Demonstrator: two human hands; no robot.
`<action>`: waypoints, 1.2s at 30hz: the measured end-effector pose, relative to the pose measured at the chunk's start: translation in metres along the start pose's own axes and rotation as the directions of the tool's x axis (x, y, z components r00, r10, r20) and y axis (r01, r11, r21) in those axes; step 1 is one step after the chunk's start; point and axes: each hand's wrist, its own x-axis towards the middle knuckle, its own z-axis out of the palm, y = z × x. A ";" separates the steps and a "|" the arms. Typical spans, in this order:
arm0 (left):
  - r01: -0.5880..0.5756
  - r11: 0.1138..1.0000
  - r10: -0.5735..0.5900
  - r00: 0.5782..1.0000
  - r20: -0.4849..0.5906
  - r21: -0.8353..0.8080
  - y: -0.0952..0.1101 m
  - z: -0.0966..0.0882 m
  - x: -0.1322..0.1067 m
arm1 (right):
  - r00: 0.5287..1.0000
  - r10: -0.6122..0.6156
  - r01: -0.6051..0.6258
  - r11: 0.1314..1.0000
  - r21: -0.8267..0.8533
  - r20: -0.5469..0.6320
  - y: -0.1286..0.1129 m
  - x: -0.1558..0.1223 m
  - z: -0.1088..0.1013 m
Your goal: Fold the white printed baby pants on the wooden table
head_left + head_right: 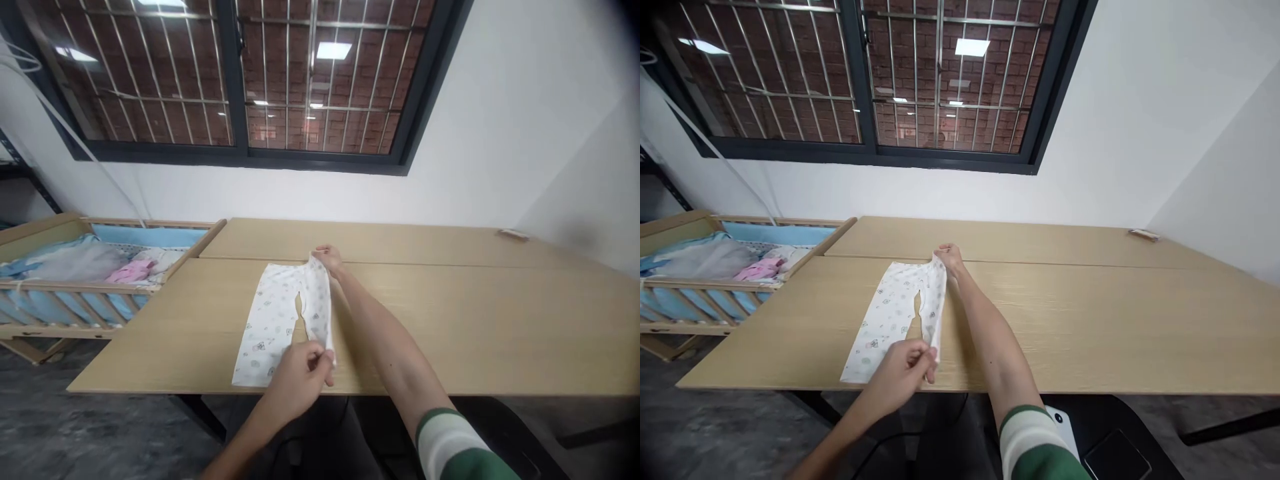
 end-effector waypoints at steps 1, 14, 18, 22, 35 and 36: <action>0.002 1.000 -0.003 0.999 -0.052 -0.031 -0.003 -0.009 -0.008 | 1.000 -0.007 0.007 1.000 -0.005 0.000 -0.009 0.001 0.010; 0.275 0.911 -0.144 0.910 -0.390 0.307 -0.067 -0.091 -0.069 | 0.999 -0.041 0.042 0.962 -0.269 0.011 -0.033 -0.012 0.154; 0.363 0.784 -0.131 0.889 -0.438 0.503 -0.074 -0.093 -0.072 | 0.999 -0.046 0.051 0.948 -0.314 0.025 -0.025 -0.015 0.167; 0.406 0.637 -0.114 0.890 -0.441 0.656 -0.071 -0.092 -0.075 | 0.997 -0.064 0.072 0.944 -0.323 0.033 -0.024 -0.016 0.169; 0.202 0.357 0.471 0.804 -0.363 0.912 -0.073 -0.067 -0.098 | 0.765 -0.408 0.518 0.849 -0.101 0.499 -0.060 -0.105 0.123; 0.139 0.321 0.541 0.785 -0.302 0.937 -0.076 -0.060 -0.098 | 0.638 -0.470 0.608 0.793 -0.025 0.610 -0.061 -0.127 0.117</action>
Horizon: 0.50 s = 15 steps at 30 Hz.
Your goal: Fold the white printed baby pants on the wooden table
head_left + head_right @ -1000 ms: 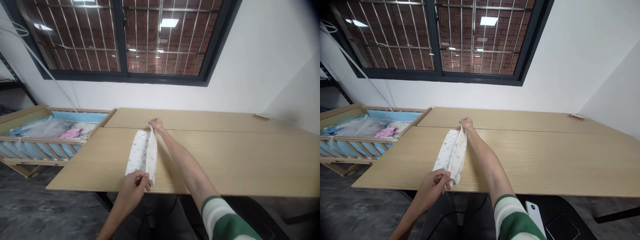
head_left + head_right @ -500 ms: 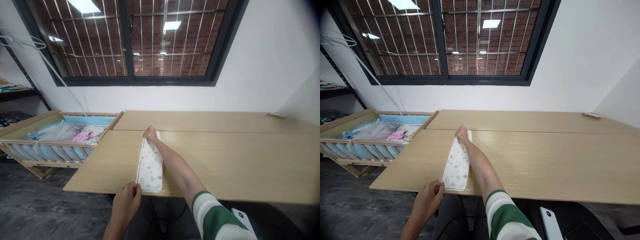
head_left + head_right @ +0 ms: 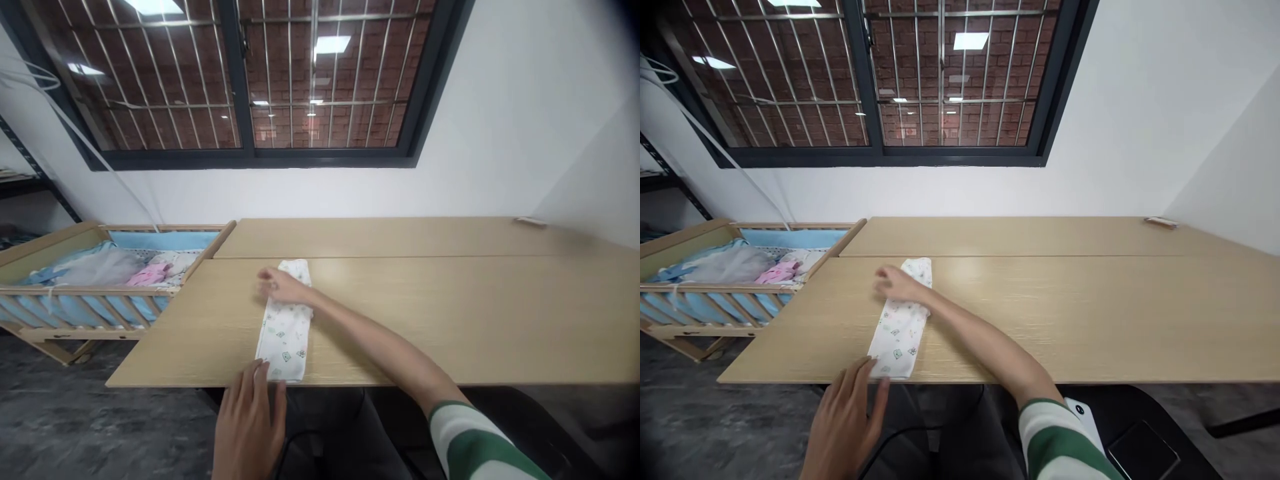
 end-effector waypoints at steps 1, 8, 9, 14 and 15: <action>-0.056 0.998 0.056 0.998 -0.032 0.010 0.005 0.004 -0.004 | 0.985 -0.110 0.111 0.994 0.002 0.132 -0.014 -0.019 0.006; -0.188 0.976 0.184 0.982 0.046 0.111 0.014 0.027 -0.027 | 0.797 -0.195 0.271 0.961 -0.049 0.572 -0.044 -0.111 0.029; -0.172 0.979 0.164 0.983 0.078 0.110 0.013 0.028 -0.028 | 0.797 -0.165 0.259 0.962 -0.082 0.581 -0.037 -0.112 0.028; -0.143 0.986 0.129 0.982 0.140 0.092 0.012 0.027 -0.028 | 0.866 -0.036 0.189 0.947 -0.259 0.499 0.015 -0.073 0.015; -0.143 0.986 0.129 0.981 0.147 0.090 0.012 0.027 -0.027 | 0.882 -0.004 0.159 0.944 -0.288 0.472 0.026 -0.061 0.012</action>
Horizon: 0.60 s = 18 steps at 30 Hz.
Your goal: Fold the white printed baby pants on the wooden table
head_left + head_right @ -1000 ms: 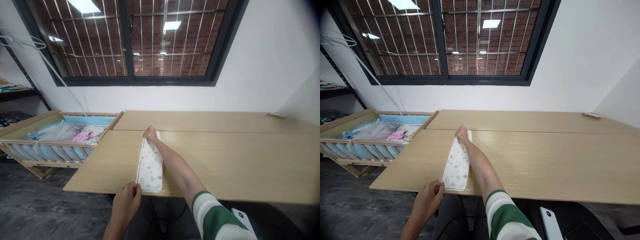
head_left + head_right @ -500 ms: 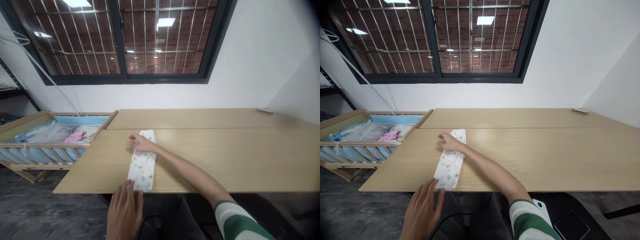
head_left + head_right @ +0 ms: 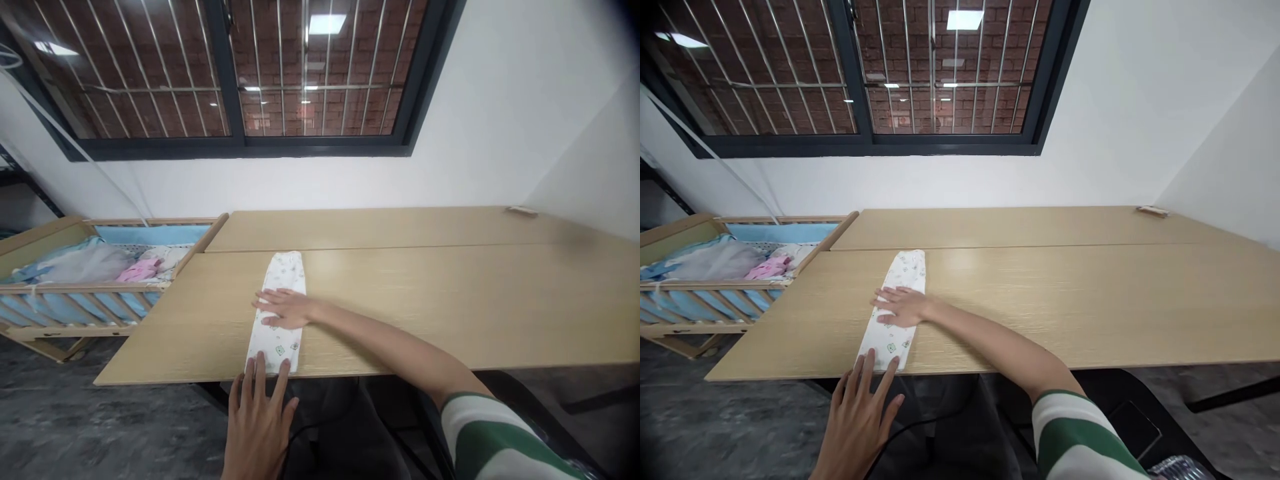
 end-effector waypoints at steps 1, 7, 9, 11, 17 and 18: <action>0.003 1.000 -0.003 1.000 0.009 0.000 0.000 0.000 0.000 | 0.999 0.041 -0.042 0.999 -0.009 -0.023 0.014 0.009 -0.004; 0.009 1.000 -0.008 0.999 0.036 -0.006 -0.002 0.002 -0.001 | 0.928 0.298 -0.305 0.952 0.002 -0.224 0.087 0.050 -0.027; 0.000 1.000 -0.001 0.999 0.037 0.004 -0.003 0.003 -0.002 | 0.909 0.328 -0.338 0.941 0.006 -0.258 0.103 0.056 -0.033; -0.009 1.000 0.009 1.000 0.028 0.028 -0.002 0.005 -0.001 | 0.907 0.327 -0.339 0.941 0.003 -0.266 0.113 0.059 -0.038; 0.045 0.999 -0.046 0.999 0.026 0.031 0.018 -0.002 0.012 | 0.895 0.262 -0.297 0.954 -0.045 -0.361 0.110 0.056 -0.049; 0.061 0.998 -0.062 0.998 0.033 0.014 0.018 -0.005 0.014 | 0.887 0.229 -0.283 0.956 -0.080 -0.402 0.103 0.054 -0.051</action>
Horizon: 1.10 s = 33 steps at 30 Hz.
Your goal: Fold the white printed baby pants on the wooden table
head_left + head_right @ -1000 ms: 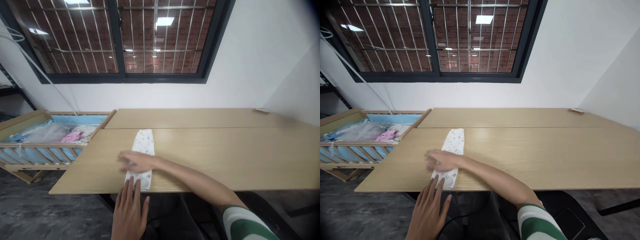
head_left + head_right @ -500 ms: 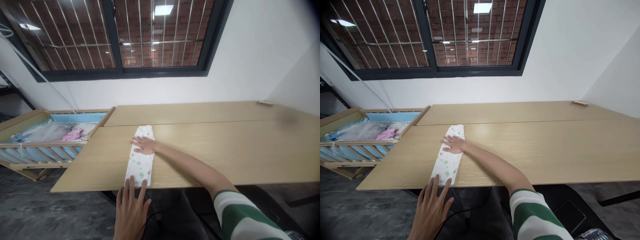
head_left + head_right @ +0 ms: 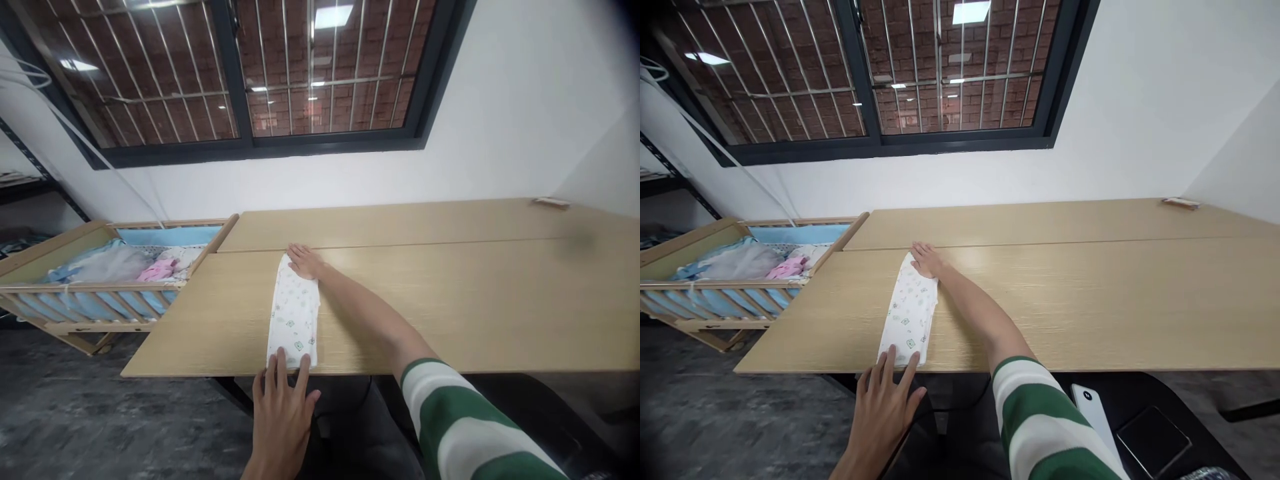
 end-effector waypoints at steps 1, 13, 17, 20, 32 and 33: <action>0.002 1.000 -0.002 1.000 0.007 -0.023 -0.002 -0.002 0.002 | 0.999 -0.035 0.033 0.999 -0.035 -0.041 -0.008 -0.005 -0.004; -0.376 0.877 0.390 0.921 -0.014 -0.298 -0.092 0.016 0.001 | 0.939 -0.325 0.326 0.945 0.008 0.114 -0.135 -0.220 -0.030; -0.412 0.840 0.418 0.906 -0.061 -0.353 -0.090 0.008 0.000 | 0.945 -0.323 0.327 0.935 -0.135 0.049 -0.141 -0.259 -0.015; -0.361 0.800 0.379 0.923 -0.062 -0.480 -0.080 -0.006 -0.001 | 0.963 -0.269 0.269 0.960 -0.084 0.006 -0.145 -0.271 -0.014; -0.245 0.747 0.082 0.956 -0.280 -0.618 -0.078 -0.080 0.106 | 0.992 -0.005 0.049 0.936 0.348 -0.127 -0.140 -0.217 -0.120; -0.204 0.758 0.057 0.967 -0.249 -0.620 -0.080 -0.081 0.126 | 0.985 0.038 0.031 0.922 0.385 -0.171 -0.129 -0.202 -0.119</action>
